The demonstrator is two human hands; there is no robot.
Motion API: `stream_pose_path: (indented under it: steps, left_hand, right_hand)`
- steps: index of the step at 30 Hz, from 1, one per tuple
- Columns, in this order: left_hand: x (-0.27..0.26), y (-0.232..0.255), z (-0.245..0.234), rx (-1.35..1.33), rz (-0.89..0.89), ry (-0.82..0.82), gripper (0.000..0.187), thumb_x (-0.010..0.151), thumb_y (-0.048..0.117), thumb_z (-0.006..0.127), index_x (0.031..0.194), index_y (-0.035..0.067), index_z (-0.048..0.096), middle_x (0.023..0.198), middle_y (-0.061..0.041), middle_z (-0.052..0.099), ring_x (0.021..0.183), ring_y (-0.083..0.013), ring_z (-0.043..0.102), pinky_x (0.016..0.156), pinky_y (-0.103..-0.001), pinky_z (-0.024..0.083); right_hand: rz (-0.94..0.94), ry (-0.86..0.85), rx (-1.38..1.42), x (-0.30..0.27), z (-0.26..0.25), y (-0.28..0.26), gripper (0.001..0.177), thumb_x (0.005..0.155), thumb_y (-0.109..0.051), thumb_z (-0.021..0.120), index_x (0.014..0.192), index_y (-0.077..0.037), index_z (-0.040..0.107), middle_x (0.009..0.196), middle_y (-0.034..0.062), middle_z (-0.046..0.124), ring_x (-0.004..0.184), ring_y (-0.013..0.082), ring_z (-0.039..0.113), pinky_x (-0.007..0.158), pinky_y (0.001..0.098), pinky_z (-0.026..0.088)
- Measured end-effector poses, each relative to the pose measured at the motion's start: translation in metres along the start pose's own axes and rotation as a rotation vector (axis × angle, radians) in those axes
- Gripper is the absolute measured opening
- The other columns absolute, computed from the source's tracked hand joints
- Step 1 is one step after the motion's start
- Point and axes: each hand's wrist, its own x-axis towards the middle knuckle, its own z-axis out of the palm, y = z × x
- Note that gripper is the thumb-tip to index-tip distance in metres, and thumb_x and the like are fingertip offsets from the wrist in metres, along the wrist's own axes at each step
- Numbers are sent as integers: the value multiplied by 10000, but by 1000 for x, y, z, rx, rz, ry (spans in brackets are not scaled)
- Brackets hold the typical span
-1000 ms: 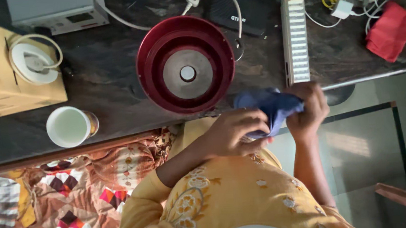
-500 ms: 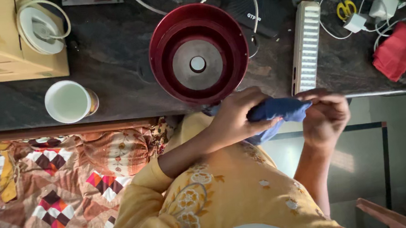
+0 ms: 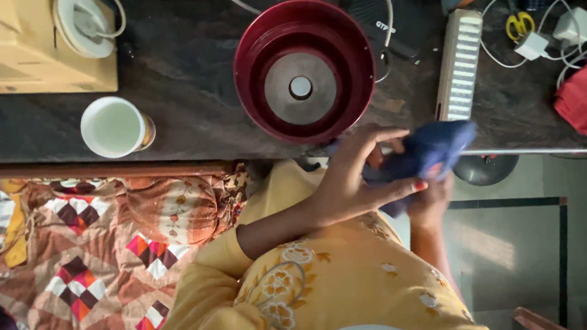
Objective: The person wipes the interior and exterior of a red electric kettle using a blue cloth.
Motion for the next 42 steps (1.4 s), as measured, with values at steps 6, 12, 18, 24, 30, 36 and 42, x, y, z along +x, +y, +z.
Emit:
stream_pose_path:
  steps: [6, 12, 18, 24, 30, 36, 42]
  left_hand:
    - [-21, -44, 28, -144, 94, -124, 1089, 845, 454, 841, 1589, -15, 198, 1428, -319, 517, 1319, -388, 560, 1094, -404, 474]
    - [-35, -85, 47, -316, -214, -415, 956, 932, 527, 635, 1618, 15, 210, 1162, -276, 724, 1130, -343, 737, 1002, -396, 556]
    - [-31, -94, 42, -133, -452, -191, 917, 894, 567, 668, 1515, 6, 291, 1230, -297, 655, 1101, -355, 705, 921, -433, 550]
    - [-34, -99, 40, -208, -264, -220, 839, 925, 597, 669, 1429, -12, 390, 1184, -265, 692, 1122, -334, 716, 951, -407, 556]
    - [-48, -143, 36, -21, -492, -596, 714, 826, 605, 684, 1299, 73, 635, 1163, -162, 741, 1108, -309, 702, 937, -409, 513]
    - [-94, -182, 6, 677, -434, -79, 630, 871, 584, 712, 1225, 67, 642, 1136, -177, 714, 1056, -371, 684, 902, -497, 513]
    - [-130, -137, -71, 489, -420, 467, 282, 915, 329, 713, 1073, 96, 740, 978, -126, 748, 865, -313, 726, 751, -419, 559]
  right_hand:
    - [135, -419, 1048, 38, 33, -67, 519, 1098, -332, 406, 1554, -89, 454, 1186, 222, 584, 916, 364, 614, 876, 501, 545]
    - [249, -317, 1050, 49, 23, -35, 558, 1099, -418, 413, 1518, -51, 455, 1298, 156, 587, 1064, 345, 610, 1027, 583, 511]
    - [353, -256, 814, 63, 41, -33, 659, 983, -542, 607, 1335, 9, 521, 1195, 193, 661, 1106, 347, 664, 1037, 517, 550]
    - [549, -201, 533, 62, 40, -30, 509, 940, -68, 593, 1443, -49, 517, 1188, 145, 666, 967, 349, 692, 886, 485, 598]
    - [736, -630, 1297, 74, 50, -40, 479, 1002, -34, 546, 1478, -7, 492, 1072, 208, 677, 837, 289, 664, 780, 388, 631]
    - [671, -561, 1270, 87, 55, -35, 287, 971, -48, 592, 1204, 107, 526, 1193, 152, 633, 814, 215, 678, 649, 315, 602]
    - [713, -669, 1149, 78, 82, -35, 508, 986, -282, 679, 1339, 59, 551, 1109, 178, 625, 783, 214, 680, 605, 313, 580]
